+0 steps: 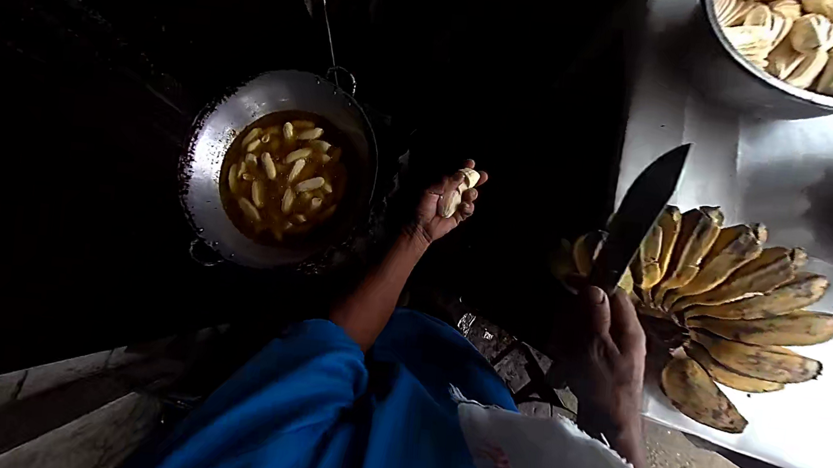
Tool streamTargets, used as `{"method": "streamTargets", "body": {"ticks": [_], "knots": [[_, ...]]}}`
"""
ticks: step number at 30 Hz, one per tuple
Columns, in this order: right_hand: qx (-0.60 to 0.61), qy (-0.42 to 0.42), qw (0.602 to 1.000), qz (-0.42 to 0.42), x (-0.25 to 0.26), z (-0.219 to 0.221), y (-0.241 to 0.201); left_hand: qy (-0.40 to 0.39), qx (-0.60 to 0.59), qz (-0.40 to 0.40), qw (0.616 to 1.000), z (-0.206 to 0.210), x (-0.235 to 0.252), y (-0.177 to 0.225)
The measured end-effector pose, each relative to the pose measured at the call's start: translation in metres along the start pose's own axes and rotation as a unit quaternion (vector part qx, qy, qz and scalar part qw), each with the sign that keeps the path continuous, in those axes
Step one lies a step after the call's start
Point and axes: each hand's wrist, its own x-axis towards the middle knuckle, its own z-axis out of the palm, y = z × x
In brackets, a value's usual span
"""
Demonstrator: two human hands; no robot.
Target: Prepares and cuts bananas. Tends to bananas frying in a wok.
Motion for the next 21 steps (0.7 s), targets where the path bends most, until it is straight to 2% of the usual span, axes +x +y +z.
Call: {"method": "streamTargets", "body": {"ticks": [2,4,5,8,11,13,14,16,17,19,21], "knots": [[0.053,0.029,0.998,0.008,-0.004,-0.012,0.001,0.196,0.056,0.046,0.978,-0.042,-0.006,0.049],[0.127,0.061,0.99,0.026,-0.009,-0.025,0.011,0.386,0.052,0.107,0.915,-0.083,-0.017,0.093],[0.163,0.079,0.983,0.04,-0.013,-0.032,0.017,0.437,0.034,0.155,0.885,-0.1,-0.027,0.113],[0.233,0.165,0.954,0.095,-0.028,-0.056,0.029,0.468,0.049,0.26,0.843,-0.113,-0.05,0.153],[0.298,0.254,0.91,0.133,-0.045,-0.084,0.038,0.446,0.135,0.274,0.841,-0.081,-0.025,0.156],[0.325,0.291,0.889,0.137,-0.059,-0.102,0.043,0.388,0.218,0.242,0.862,-0.031,0.01,0.128],[0.324,0.303,0.886,0.132,-0.065,-0.108,0.044,0.329,0.26,0.224,0.88,-0.001,0.027,0.103],[0.324,0.326,0.88,0.122,-0.077,-0.114,0.047,0.141,0.326,0.174,0.919,0.06,0.055,0.04],[0.333,0.333,0.875,0.114,-0.083,-0.115,0.049,0.038,0.35,0.136,0.926,0.089,0.062,0.002],[0.367,0.325,0.866,0.099,-0.094,-0.115,0.055,-0.16,0.405,0.045,0.899,0.145,0.061,-0.08],[0.369,0.318,0.868,0.095,-0.1,-0.113,0.066,-0.308,0.489,-0.072,0.813,0.188,0.052,-0.159]]}}
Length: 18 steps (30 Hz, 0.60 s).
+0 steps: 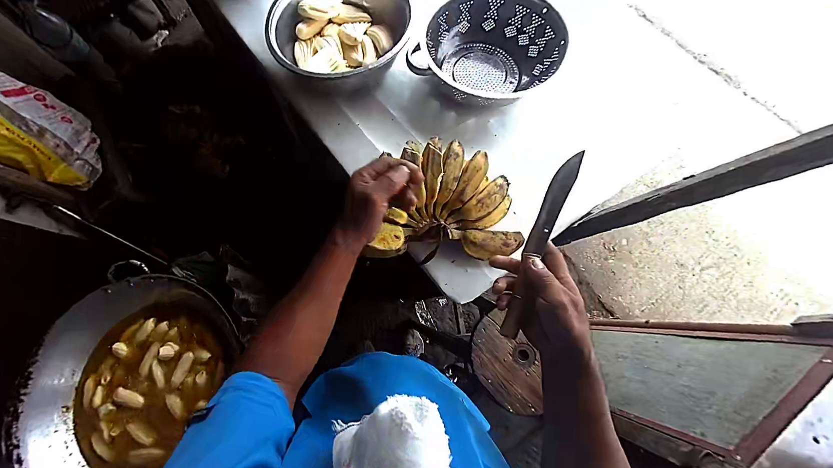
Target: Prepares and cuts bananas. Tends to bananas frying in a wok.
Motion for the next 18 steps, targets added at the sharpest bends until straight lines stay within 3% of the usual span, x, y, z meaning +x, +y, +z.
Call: {"method": "streamTargets", "body": {"ticks": [2,4,8,11,15,18], "knots": [[-0.046,0.022,0.999,-0.004,0.002,-0.006,0.01,-0.157,0.139,-0.075,0.975,0.064,0.036,-0.009],[-0.143,0.062,0.988,-0.02,0.005,-0.012,0.019,-0.26,0.323,-0.108,0.904,0.105,0.069,-0.027],[-0.369,0.132,0.918,-0.056,0.015,-0.028,0.035,-0.263,0.534,-0.133,0.792,0.145,0.095,-0.054],[-0.436,0.144,0.887,-0.051,0.016,-0.029,0.036,-0.287,0.588,-0.146,0.742,0.149,0.103,-0.055],[-0.48,0.144,0.861,-0.088,0.019,-0.023,0.04,-0.345,0.515,-0.11,0.777,0.13,0.109,-0.061],[-0.529,0.152,0.828,-0.103,0.026,-0.015,0.04,-0.303,0.467,-0.113,0.823,0.122,0.102,-0.063]]}}
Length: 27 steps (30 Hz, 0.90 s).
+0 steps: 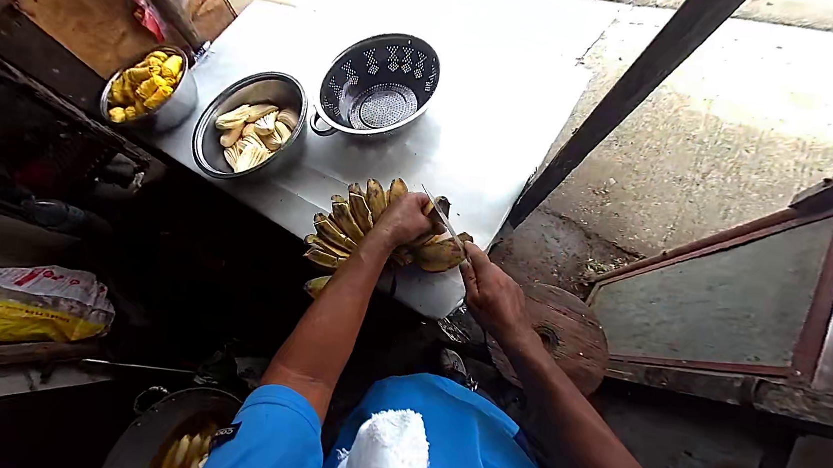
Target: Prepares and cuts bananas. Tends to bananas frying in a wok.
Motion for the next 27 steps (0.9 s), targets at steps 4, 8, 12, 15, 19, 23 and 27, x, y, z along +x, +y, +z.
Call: {"method": "streamTargets", "body": {"ticks": [4,8,12,15,19,23,27], "knots": [[0.046,-0.008,0.999,-0.009,0.033,0.007,-0.012,0.044,-0.079,-0.008,0.996,0.002,-0.006,-0.007],[0.34,-0.042,0.938,0.055,0.059,0.034,-0.027,0.115,-0.22,-0.016,0.969,0.003,-0.012,-0.011],[0.549,-0.069,0.831,0.062,0.074,0.057,-0.047,0.202,-0.381,-0.026,0.902,0.004,-0.013,-0.013],[0.618,-0.057,0.779,0.089,0.086,0.065,-0.056,0.201,-0.444,-0.026,0.873,-0.005,-0.016,-0.029],[0.665,-0.07,0.735,0.114,0.096,0.066,-0.058,0.21,-0.243,-0.035,0.946,-0.013,-0.036,-0.02],[0.688,-0.058,0.717,0.096,0.097,0.068,-0.062,0.244,-0.058,-0.13,0.959,-0.005,-0.03,0.009],[0.719,-0.037,0.682,0.127,0.106,0.069,-0.058,0.178,-0.065,-0.107,0.976,-0.008,-0.028,0.007]]}}
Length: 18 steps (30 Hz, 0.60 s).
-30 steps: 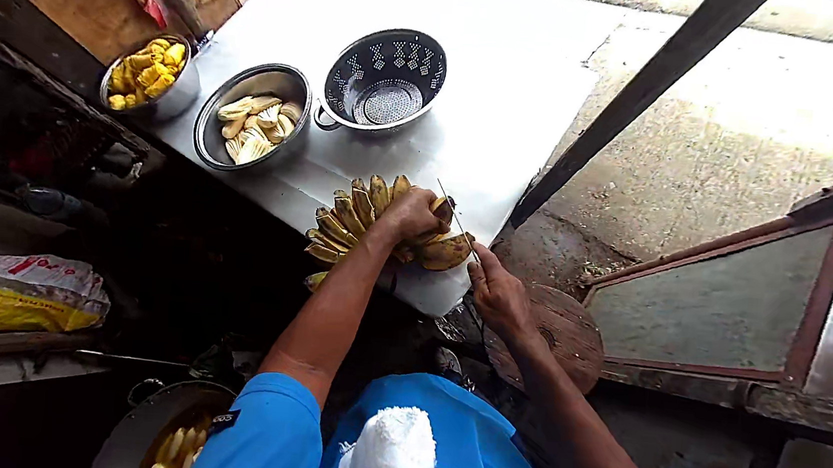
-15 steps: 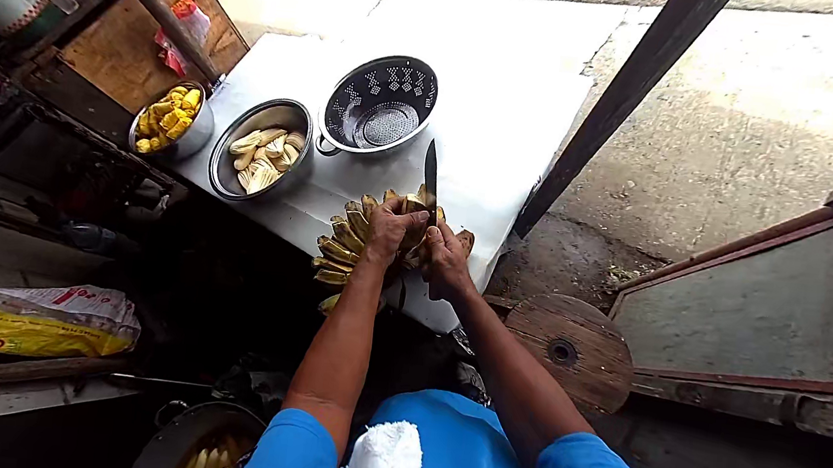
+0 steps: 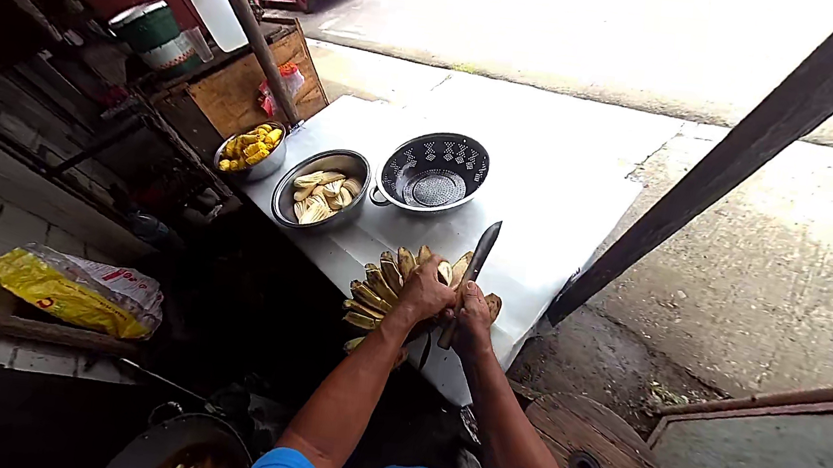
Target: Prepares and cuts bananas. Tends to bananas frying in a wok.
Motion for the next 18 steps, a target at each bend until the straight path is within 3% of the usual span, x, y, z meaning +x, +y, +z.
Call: {"method": "streamTargets", "body": {"ticks": [4,7,11,14,18], "knots": [[-0.071,0.006,0.997,-0.042,-0.012,0.007,-0.009,-0.004,0.062,-0.005,0.998,-0.019,-0.008,0.0],[-0.175,0.007,0.977,-0.124,-0.027,0.015,-0.008,0.037,-0.024,0.02,0.999,-0.023,-0.005,-0.018],[-0.319,0.051,0.927,-0.189,-0.03,0.022,0.003,0.062,-0.173,0.059,0.981,-0.023,0.002,-0.038],[-0.394,0.076,0.885,-0.235,-0.034,0.024,0.01,0.048,-0.215,0.07,0.973,-0.026,0.0,-0.044],[-0.525,0.049,0.823,-0.213,-0.032,0.029,0.001,0.015,-0.22,0.067,0.973,-0.032,0.001,-0.047]]}}
